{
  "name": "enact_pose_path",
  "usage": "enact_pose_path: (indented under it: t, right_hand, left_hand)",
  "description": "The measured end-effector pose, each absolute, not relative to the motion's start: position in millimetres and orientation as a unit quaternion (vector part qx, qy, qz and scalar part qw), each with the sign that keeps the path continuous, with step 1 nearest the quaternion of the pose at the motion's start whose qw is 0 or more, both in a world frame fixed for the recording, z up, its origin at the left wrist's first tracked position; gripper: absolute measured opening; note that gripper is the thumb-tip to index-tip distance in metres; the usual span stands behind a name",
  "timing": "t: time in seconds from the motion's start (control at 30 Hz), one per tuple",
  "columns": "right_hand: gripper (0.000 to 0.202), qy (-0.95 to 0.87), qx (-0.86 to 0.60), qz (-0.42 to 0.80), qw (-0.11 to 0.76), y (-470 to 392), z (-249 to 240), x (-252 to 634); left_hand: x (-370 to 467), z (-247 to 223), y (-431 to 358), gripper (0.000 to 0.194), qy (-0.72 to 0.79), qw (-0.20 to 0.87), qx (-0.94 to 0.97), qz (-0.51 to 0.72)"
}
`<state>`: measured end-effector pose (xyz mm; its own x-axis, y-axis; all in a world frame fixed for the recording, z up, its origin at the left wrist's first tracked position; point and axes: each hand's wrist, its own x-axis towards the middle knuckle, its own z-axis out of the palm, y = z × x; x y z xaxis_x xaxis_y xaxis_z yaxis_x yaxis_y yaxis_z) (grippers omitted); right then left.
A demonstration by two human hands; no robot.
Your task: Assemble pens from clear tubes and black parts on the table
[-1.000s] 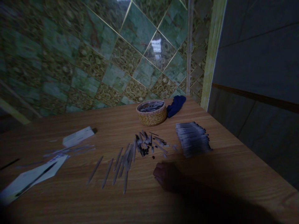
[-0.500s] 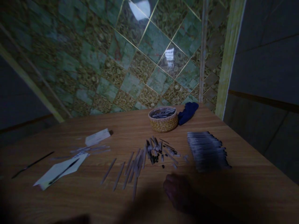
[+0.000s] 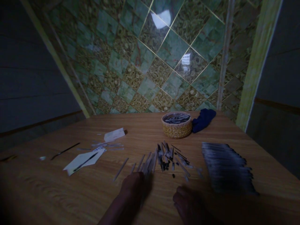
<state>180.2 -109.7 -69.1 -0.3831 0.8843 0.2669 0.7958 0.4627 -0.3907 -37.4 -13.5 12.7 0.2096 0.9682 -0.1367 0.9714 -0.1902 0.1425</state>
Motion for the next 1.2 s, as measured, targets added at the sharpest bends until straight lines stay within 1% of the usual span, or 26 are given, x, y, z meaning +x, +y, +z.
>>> enact_pose_path:
  t: [0.1,0.2,0.27,0.3,0.43,0.5,0.63,0.77,0.93,1.07,1.2]
  right_hand:
    - [0.019,-0.827,-0.504,0.097,0.232,-109.8,-69.4,181.8]
    - [0.020,-0.826,-0.497,0.103,0.245,-109.7,-71.9,182.6]
    - [0.021,-0.826,-0.494,0.109,0.250,-108.9,-74.3,182.9]
    - [0.021,-0.825,-0.495,0.110,0.251,-108.3,-75.5,182.9]
    - [0.020,-0.820,-0.503,0.110,0.250,-106.0,-77.6,182.0]
    - [0.021,-0.821,-0.503,0.114,0.247,-106.1,-76.7,181.1]
    - [0.022,-0.818,-0.510,0.113,0.241,-107.7,-75.3,180.9]
    - [0.020,-0.818,-0.505,0.110,0.252,-106.5,-75.6,182.0]
    - [0.023,-0.818,-0.508,0.131,0.238,-104.9,-71.6,179.9]
    - [0.017,-0.810,-0.525,0.110,0.236,-102.0,-71.2,179.8]
    - [0.013,-0.815,-0.534,0.104,0.202,-98.1,-73.0,183.8]
  left_hand:
    - [-35.2,3.9,-6.9,0.035,0.639,0.089,0.763,-0.034]
    - [-37.0,0.9,-3.0,0.026,0.639,0.102,0.762,-0.028]
    - [-38.7,0.0,-3.0,0.019,0.640,0.114,0.760,0.005]
    - [-39.2,-0.6,-3.6,0.019,0.642,0.122,0.756,0.033]
    - [-38.5,-3.5,-7.3,0.031,0.641,0.161,0.732,0.164]
    - [-38.3,-3.1,-8.3,0.030,0.639,0.176,0.725,0.187]
    - [-42.3,4.6,-7.5,0.024,0.636,0.198,0.722,0.187]
    - [-41.6,14.8,-3.4,0.014,0.603,0.290,0.693,0.267]
    - [-16.2,24.2,1.0,0.012,0.515,0.482,0.567,0.426]
    - [9.0,20.1,-1.2,0.019,0.424,0.616,0.485,0.455]
    - [17.9,-1.0,-3.5,0.027,0.392,0.665,0.416,0.481]
